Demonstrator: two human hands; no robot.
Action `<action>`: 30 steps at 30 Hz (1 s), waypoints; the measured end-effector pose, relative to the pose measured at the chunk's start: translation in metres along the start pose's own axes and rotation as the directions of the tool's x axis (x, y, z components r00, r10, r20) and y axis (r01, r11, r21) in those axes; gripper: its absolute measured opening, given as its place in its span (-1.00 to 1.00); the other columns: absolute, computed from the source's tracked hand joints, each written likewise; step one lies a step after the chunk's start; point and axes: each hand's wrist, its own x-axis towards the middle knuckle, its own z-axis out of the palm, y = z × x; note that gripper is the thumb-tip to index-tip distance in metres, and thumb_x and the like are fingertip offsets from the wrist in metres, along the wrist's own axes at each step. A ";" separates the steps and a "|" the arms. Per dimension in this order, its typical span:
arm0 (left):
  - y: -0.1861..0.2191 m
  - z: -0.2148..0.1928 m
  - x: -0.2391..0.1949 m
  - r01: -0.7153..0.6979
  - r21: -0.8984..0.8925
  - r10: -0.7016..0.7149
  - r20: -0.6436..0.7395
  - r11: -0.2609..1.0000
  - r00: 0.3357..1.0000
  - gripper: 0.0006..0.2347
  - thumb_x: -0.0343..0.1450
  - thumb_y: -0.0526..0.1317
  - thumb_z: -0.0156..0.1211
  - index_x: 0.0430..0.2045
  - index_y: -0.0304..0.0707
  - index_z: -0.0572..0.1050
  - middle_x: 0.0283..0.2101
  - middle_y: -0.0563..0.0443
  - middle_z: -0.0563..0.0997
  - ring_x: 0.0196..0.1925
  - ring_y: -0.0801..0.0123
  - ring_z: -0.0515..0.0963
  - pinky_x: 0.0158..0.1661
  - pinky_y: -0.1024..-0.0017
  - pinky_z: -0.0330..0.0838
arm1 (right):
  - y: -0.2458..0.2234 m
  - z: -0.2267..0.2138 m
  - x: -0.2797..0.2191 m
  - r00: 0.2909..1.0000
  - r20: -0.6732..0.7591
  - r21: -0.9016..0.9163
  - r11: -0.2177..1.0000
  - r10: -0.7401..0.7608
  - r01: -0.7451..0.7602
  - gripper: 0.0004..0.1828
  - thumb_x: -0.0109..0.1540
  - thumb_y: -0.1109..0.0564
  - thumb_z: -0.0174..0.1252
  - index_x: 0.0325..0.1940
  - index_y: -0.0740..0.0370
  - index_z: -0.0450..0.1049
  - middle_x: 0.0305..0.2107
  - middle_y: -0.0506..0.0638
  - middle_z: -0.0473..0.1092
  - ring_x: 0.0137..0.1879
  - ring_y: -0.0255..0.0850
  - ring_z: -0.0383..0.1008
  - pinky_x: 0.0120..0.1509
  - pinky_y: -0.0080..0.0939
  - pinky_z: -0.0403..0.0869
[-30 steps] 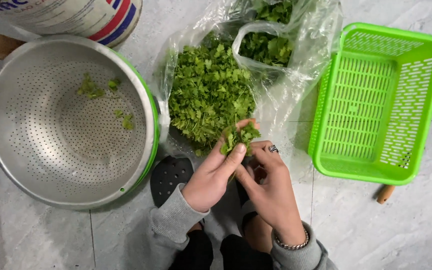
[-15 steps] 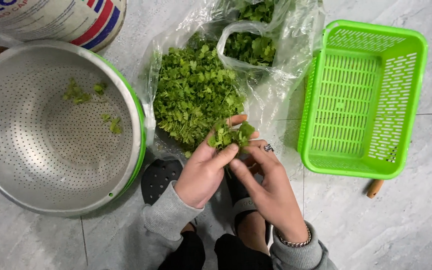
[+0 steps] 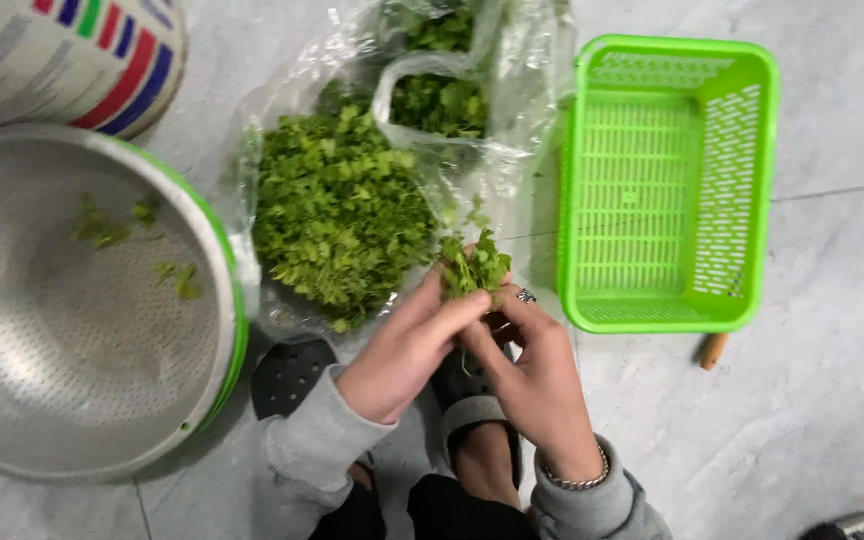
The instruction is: Picking cilantro leaves from a bunch and placing them into a colander for preparation.
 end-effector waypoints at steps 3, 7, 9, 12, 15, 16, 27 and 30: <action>-0.002 -0.006 0.006 0.082 -0.037 -0.083 -0.010 0.996 0.997 -0.05 0.62 0.10 0.32 0.80 -0.64 -0.03 0.84 -0.65 0.09 0.88 -0.29 0.17 0.69 -0.28 0.17 | 0.014 -0.023 -0.001 0.990 0.051 0.244 0.960 0.129 -0.137 -0.91 0.50 0.24 0.45 0.02 0.34 0.79 -0.40 -0.06 0.62 -0.33 -0.36 0.46 -0.25 -0.34 0.45; 0.031 0.005 0.011 0.070 -0.035 -0.064 0.154 0.997 0.986 -0.45 0.73 -0.13 0.08 0.65 -0.52 0.42 0.48 -0.37 0.71 0.36 0.06 0.82 0.46 0.13 0.73 | 0.033 -0.061 0.005 0.959 0.180 0.461 0.842 0.219 -0.279 -0.78 0.53 0.23 0.35 0.18 0.44 0.78 -0.16 0.21 0.85 -0.30 -0.23 0.65 -0.18 -0.21 0.67; 0.028 0.005 0.015 0.065 0.028 -0.069 0.167 0.997 0.984 -0.40 0.72 -0.05 0.06 0.71 -0.40 0.35 0.59 -0.39 0.64 0.47 -0.05 0.78 0.52 0.00 0.66 | 0.039 -0.082 0.009 0.965 0.130 0.449 0.854 0.230 -0.264 -0.82 0.54 0.24 0.34 0.13 0.41 0.77 -0.15 0.22 0.83 -0.26 -0.21 0.65 -0.14 -0.19 0.67; 0.027 0.006 0.018 0.104 0.134 -0.119 0.109 0.986 0.987 -0.37 0.70 0.01 0.04 0.75 -0.24 0.34 0.67 -0.33 0.64 0.55 -0.12 0.80 0.55 -0.07 0.67 | 0.048 -0.117 0.021 0.971 0.016 0.435 0.873 0.239 -0.221 -0.85 0.56 0.28 0.30 0.12 0.41 0.73 -0.12 0.26 0.78 -0.24 -0.18 0.62 -0.10 -0.19 0.66; 0.018 0.006 0.019 0.162 0.205 -0.172 0.032 0.965 0.985 -0.44 0.69 -0.03 0.04 0.67 -0.20 0.47 0.56 -0.22 0.77 0.47 0.02 0.88 0.45 0.09 0.78 | 0.048 -0.144 0.039 0.966 -0.125 0.393 0.906 0.224 -0.159 -0.83 0.60 0.27 0.28 0.19 0.43 0.70 -0.07 0.22 0.75 -0.24 -0.25 0.56 -0.12 -0.26 0.62; 0.013 0.006 0.018 0.170 0.238 -0.180 0.019 0.956 0.984 -0.49 0.70 -0.07 0.03 0.60 -0.21 0.55 0.49 -0.19 0.83 0.42 0.11 0.90 0.41 0.18 0.82 | 0.047 -0.151 0.044 0.959 -0.194 0.353 0.927 0.204 -0.126 -0.82 0.64 0.23 0.28 0.23 0.41 0.69 -0.05 0.14 0.74 -0.24 -0.31 0.51 -0.13 -0.31 0.58; -0.015 0.006 0.004 0.213 0.307 -0.231 0.022 0.928 0.973 -0.61 0.72 -0.14 0.10 0.42 -0.24 0.69 0.31 -0.07 0.92 0.23 0.33 0.88 0.23 0.36 0.73 | 0.169 -0.126 0.082 0.974 -0.063 -0.559 0.801 0.217 -0.215 -0.59 0.37 0.07 0.57 0.27 0.28 0.84 -0.02 0.13 0.84 -0.07 -0.03 0.88 0.04 0.00 0.80; -0.016 0.006 0.003 0.209 0.318 -0.229 0.025 0.925 0.973 -0.61 0.72 -0.13 0.11 0.41 -0.23 0.69 0.30 -0.05 0.92 0.22 0.36 0.87 0.22 0.37 0.72 | 0.149 -0.125 0.077 0.963 -0.119 -0.605 0.752 0.241 -0.263 -0.61 0.41 0.00 0.56 0.29 0.15 0.86 0.01 0.04 0.84 -0.07 -0.07 0.88 0.03 0.03 0.82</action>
